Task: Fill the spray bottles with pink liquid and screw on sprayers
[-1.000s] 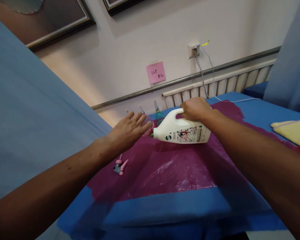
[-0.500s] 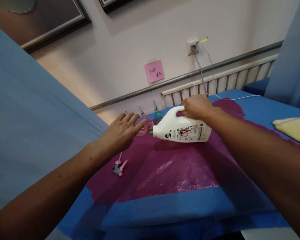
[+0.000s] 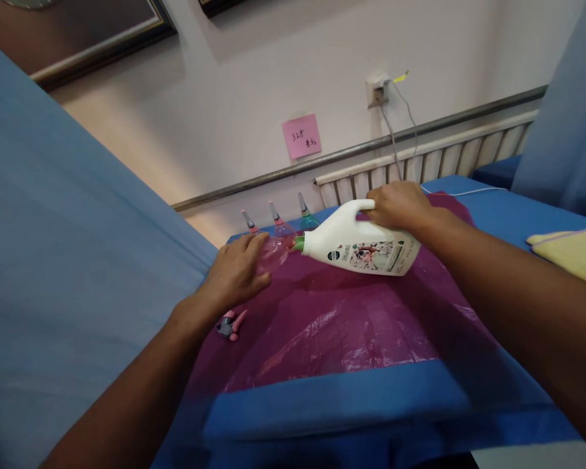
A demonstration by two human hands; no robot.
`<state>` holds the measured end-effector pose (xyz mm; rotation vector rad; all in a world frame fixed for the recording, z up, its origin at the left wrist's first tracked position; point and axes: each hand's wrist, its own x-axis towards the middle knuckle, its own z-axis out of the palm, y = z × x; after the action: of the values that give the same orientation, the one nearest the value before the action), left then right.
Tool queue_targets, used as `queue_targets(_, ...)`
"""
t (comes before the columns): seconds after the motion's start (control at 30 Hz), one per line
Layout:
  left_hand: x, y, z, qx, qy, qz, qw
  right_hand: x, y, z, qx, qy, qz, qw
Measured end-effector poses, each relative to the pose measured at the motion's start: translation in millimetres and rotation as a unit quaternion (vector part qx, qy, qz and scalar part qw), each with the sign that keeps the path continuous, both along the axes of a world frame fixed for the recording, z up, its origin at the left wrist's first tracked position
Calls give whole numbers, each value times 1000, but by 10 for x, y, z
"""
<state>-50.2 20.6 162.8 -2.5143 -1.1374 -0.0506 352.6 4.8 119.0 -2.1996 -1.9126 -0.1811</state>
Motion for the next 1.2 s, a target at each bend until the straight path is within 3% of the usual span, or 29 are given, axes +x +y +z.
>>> queue_targets(0.17,79,9,-295,-102,-171,9,980,12,-122,52,-18,-9,-52,998)
queue_targets(0.3,233,-33,-528,-174,-313,54,932,39,-178,32,-13,-18,-57,998)
queue_targets(0.43,406,-134,-713,-229,-382,87,891,127,-203,-30,0,-7,-91,996)
queue_targets(0.57,513,-191,-913,-269,-403,100,869,219,-278,-79,15,18,-119,993)
queue_targets(0.8,486,-169,-1268,-270,-414,96,864,262,-502,-162,47,23,-139,989)
queue_targets(1.03,426,-163,-1376,-285,-411,87,861,289,-724,-248,66,95,-199,973)
queue_targets(1.2,425,-161,-1431,-277,-400,67,871,423,-929,-503,111,191,-291,931)
